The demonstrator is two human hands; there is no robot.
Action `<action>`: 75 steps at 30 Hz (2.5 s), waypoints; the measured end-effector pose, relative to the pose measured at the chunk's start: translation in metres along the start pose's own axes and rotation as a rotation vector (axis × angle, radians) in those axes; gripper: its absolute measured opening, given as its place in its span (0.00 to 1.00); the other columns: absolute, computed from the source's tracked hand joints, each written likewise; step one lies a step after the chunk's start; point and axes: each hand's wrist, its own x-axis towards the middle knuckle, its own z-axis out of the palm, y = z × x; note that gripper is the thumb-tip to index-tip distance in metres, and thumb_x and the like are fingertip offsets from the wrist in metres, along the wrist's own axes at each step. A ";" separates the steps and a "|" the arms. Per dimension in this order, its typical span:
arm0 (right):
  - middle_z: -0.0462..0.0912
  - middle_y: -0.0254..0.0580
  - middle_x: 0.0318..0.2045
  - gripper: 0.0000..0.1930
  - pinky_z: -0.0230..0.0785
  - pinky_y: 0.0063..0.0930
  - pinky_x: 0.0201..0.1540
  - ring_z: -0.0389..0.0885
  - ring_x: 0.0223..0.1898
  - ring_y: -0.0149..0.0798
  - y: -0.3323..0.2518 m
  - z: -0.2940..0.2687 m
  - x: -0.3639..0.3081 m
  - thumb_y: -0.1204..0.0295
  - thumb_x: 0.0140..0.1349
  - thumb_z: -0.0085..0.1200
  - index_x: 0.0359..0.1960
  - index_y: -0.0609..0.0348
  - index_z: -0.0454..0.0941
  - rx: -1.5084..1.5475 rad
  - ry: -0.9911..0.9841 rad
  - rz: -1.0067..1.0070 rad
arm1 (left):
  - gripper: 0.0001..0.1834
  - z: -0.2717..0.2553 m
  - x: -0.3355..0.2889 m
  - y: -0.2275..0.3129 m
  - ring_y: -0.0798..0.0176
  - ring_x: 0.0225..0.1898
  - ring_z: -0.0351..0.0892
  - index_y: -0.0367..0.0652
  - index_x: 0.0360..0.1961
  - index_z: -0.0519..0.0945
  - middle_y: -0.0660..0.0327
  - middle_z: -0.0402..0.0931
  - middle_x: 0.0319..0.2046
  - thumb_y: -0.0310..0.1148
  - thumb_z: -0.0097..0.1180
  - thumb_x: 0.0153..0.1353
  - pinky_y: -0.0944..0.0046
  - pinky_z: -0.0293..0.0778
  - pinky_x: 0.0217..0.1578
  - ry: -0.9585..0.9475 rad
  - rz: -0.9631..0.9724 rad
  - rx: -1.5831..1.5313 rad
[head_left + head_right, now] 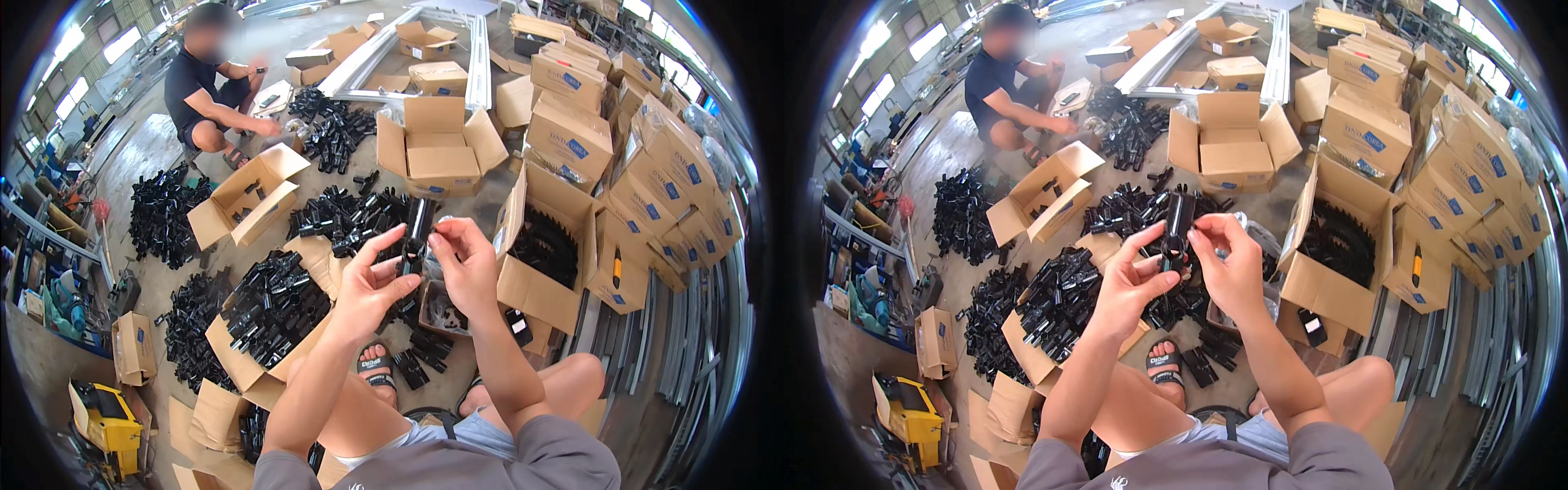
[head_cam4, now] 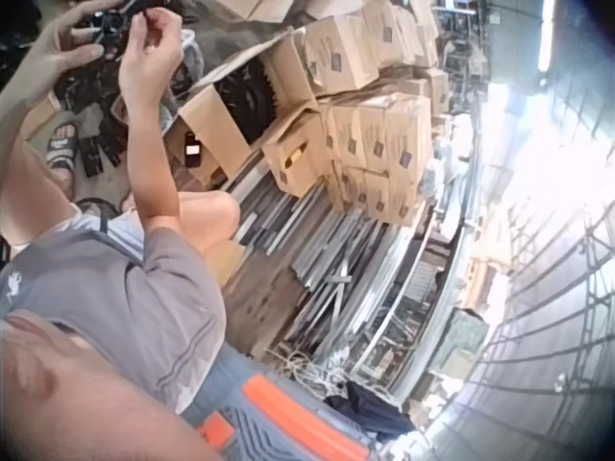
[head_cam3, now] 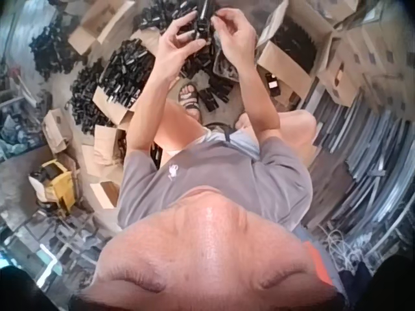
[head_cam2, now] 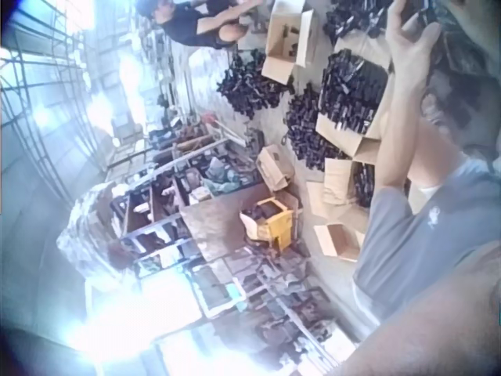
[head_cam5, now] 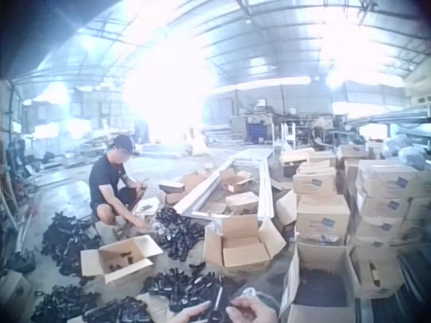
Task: The person assembles small black plastic components by hand while sitting on the floor among several boxes. They pick up a cylindrical black piece, slide a smaller attachment onto it, and place the completed assembly into a small bag.
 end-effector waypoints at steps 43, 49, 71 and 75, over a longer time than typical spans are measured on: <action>0.81 0.45 0.29 0.07 0.73 0.31 0.37 0.82 0.31 0.38 0.011 -0.002 -0.007 0.72 0.76 0.53 0.42 0.65 0.76 -0.299 -0.042 -0.154 | 0.39 0.003 0.001 -0.006 0.74 0.47 0.81 0.45 0.75 0.66 0.61 0.84 0.49 0.13 0.61 0.65 0.69 0.80 0.51 -0.001 -0.089 0.003; 0.83 0.36 0.32 0.05 0.75 0.25 0.41 0.82 0.34 0.29 0.018 0.002 -0.008 0.74 0.73 0.58 0.42 0.65 0.78 -0.035 0.063 -0.068 | 0.39 0.003 0.000 -0.003 0.74 0.47 0.81 0.45 0.75 0.67 0.61 0.84 0.49 0.13 0.62 0.64 0.69 0.80 0.51 0.018 -0.097 0.001; 0.89 0.41 0.38 0.06 0.78 0.26 0.47 0.86 0.39 0.32 0.031 0.004 -0.013 0.81 0.66 0.64 0.43 0.67 0.84 -0.144 0.165 -0.158 | 0.38 -0.002 -0.002 -0.003 0.68 0.47 0.86 0.49 0.75 0.66 0.59 0.86 0.48 0.20 0.65 0.66 0.68 0.82 0.50 0.051 -0.223 -0.150; 0.88 0.45 0.37 0.06 0.78 0.29 0.45 0.88 0.38 0.39 0.025 0.002 -0.009 0.81 0.64 0.65 0.42 0.66 0.84 -0.324 0.138 -0.329 | 0.38 -0.002 -0.002 0.000 0.68 0.46 0.86 0.50 0.75 0.66 0.59 0.87 0.47 0.21 0.66 0.66 0.67 0.82 0.50 0.059 -0.278 -0.223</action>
